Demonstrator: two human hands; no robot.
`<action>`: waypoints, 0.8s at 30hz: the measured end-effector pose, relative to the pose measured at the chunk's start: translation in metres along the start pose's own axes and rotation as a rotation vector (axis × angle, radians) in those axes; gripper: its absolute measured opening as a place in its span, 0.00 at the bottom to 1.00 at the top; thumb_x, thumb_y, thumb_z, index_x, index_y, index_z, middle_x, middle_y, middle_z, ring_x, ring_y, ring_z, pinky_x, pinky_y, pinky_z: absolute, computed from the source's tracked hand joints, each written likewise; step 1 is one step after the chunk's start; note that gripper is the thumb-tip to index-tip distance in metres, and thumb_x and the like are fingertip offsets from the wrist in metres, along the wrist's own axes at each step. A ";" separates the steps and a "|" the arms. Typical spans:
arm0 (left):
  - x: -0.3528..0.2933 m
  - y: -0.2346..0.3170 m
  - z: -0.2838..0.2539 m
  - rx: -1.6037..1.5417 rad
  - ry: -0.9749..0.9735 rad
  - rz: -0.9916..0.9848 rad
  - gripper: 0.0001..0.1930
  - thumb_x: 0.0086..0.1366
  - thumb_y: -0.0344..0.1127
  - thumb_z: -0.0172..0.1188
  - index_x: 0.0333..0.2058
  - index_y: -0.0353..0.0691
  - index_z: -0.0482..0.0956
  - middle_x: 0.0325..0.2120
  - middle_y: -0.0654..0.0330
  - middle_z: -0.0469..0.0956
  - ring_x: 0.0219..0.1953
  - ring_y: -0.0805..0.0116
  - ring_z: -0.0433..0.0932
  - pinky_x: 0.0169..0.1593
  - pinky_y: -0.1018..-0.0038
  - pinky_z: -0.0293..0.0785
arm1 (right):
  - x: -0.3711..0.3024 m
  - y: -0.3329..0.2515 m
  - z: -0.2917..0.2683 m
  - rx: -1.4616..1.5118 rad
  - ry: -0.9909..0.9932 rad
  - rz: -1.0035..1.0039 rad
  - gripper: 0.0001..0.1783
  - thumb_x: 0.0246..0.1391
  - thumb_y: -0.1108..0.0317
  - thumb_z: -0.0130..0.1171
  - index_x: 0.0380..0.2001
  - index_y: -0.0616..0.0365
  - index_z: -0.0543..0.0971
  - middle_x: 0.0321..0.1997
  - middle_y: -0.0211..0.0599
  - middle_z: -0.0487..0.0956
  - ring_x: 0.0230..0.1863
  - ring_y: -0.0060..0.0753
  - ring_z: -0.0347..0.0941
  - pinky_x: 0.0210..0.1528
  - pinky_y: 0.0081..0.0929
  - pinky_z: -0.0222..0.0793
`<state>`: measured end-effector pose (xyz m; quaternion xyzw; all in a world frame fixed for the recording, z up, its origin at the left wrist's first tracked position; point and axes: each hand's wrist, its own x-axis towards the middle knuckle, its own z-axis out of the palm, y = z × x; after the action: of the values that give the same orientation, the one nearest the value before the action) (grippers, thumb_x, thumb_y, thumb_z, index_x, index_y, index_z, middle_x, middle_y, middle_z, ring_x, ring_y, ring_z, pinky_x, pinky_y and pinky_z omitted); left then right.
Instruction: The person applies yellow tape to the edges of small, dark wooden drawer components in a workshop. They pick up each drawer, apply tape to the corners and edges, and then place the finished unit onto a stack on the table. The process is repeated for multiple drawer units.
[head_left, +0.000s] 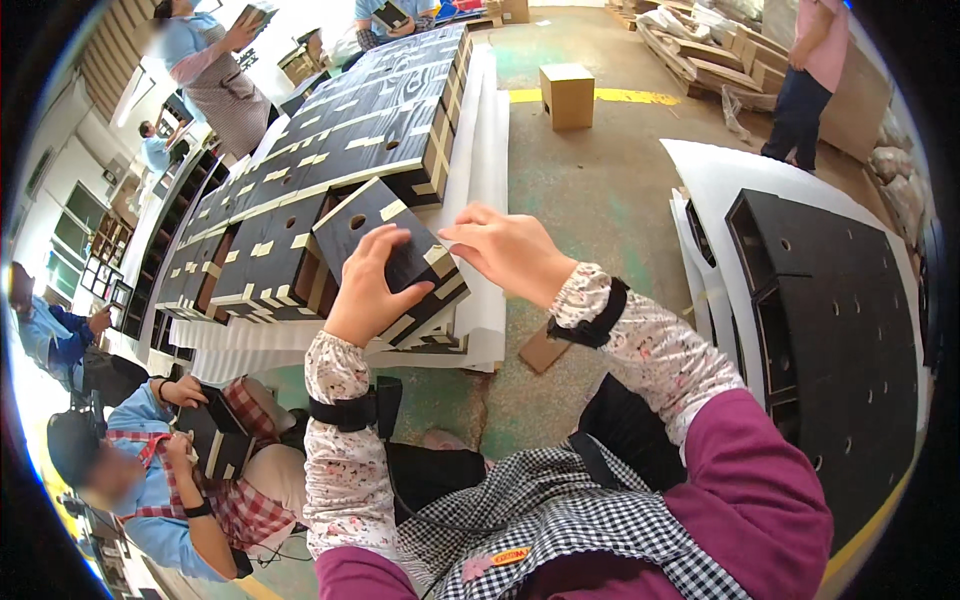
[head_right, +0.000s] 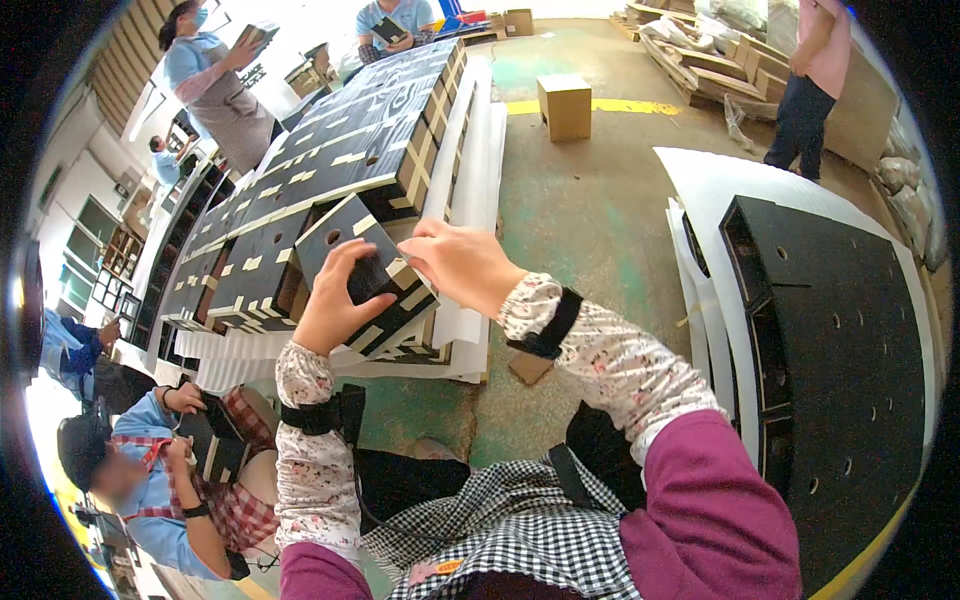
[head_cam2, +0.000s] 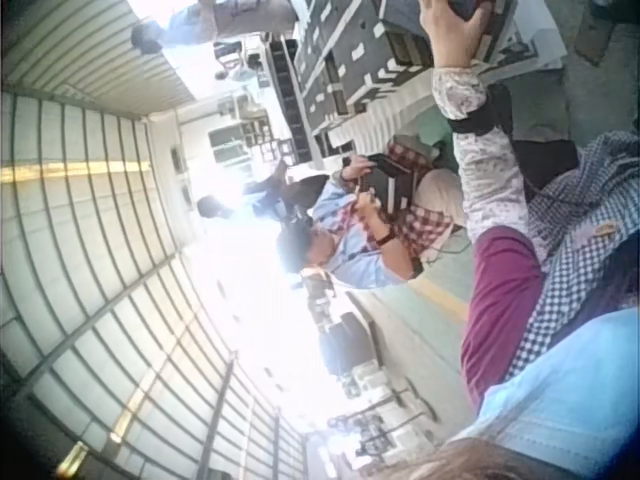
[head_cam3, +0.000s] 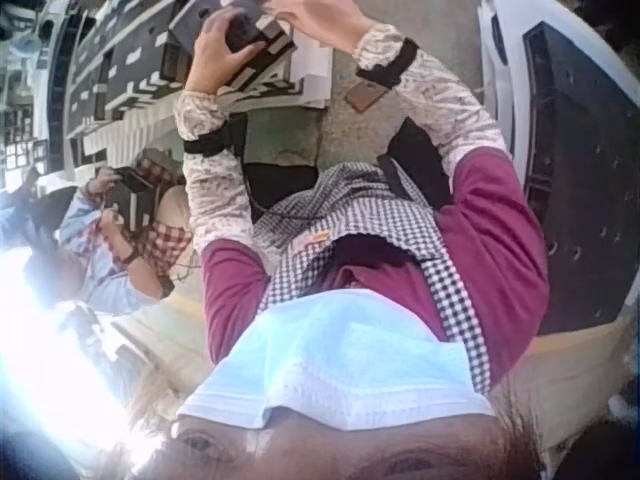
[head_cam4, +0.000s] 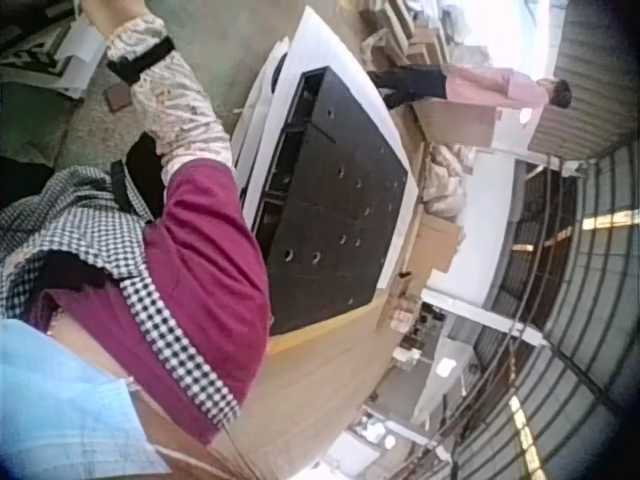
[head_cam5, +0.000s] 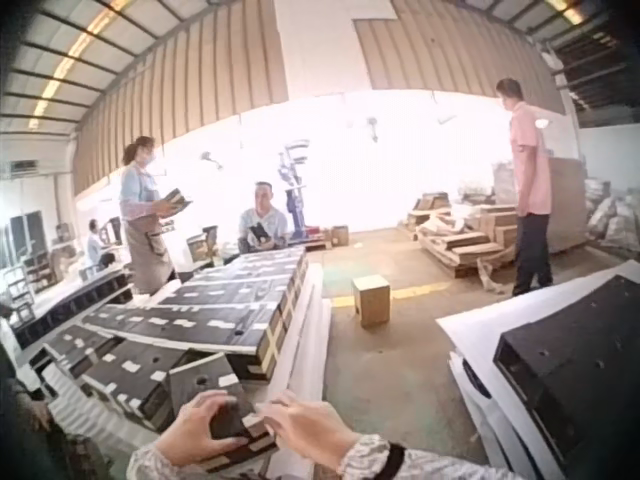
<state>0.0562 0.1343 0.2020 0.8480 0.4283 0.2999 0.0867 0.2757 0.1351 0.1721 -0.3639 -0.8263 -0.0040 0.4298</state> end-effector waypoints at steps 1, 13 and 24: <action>-0.004 -0.005 0.002 0.048 0.009 0.019 0.29 0.47 0.40 0.70 0.48 0.38 0.72 0.50 0.49 0.69 0.52 0.51 0.70 0.56 0.64 0.65 | 0.007 0.000 0.002 -0.090 -0.075 -0.045 0.05 0.51 0.66 0.57 0.27 0.55 0.78 0.30 0.34 0.74 0.29 0.36 0.75 0.31 0.29 0.72; -0.009 -0.012 0.003 0.094 0.000 -0.015 0.29 0.48 0.45 0.68 0.49 0.41 0.72 0.53 0.54 0.68 0.57 0.55 0.66 0.60 0.62 0.58 | 0.053 -0.010 0.002 -0.362 -0.374 -0.305 0.04 0.42 0.70 0.58 0.22 0.58 0.75 0.27 0.35 0.73 0.30 0.37 0.76 0.32 0.31 0.72; -0.011 -0.012 0.002 0.095 0.008 -0.011 0.30 0.49 0.46 0.68 0.50 0.41 0.72 0.54 0.52 0.67 0.57 0.52 0.66 0.60 0.61 0.60 | 0.002 -0.003 0.008 0.417 -0.198 0.147 0.11 0.54 0.62 0.60 0.26 0.56 0.72 0.33 0.31 0.73 0.29 0.23 0.70 0.32 0.22 0.68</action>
<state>0.0445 0.1330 0.1905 0.8476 0.4470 0.2821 0.0464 0.2672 0.1365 0.1699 -0.3251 -0.8187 0.2335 0.4116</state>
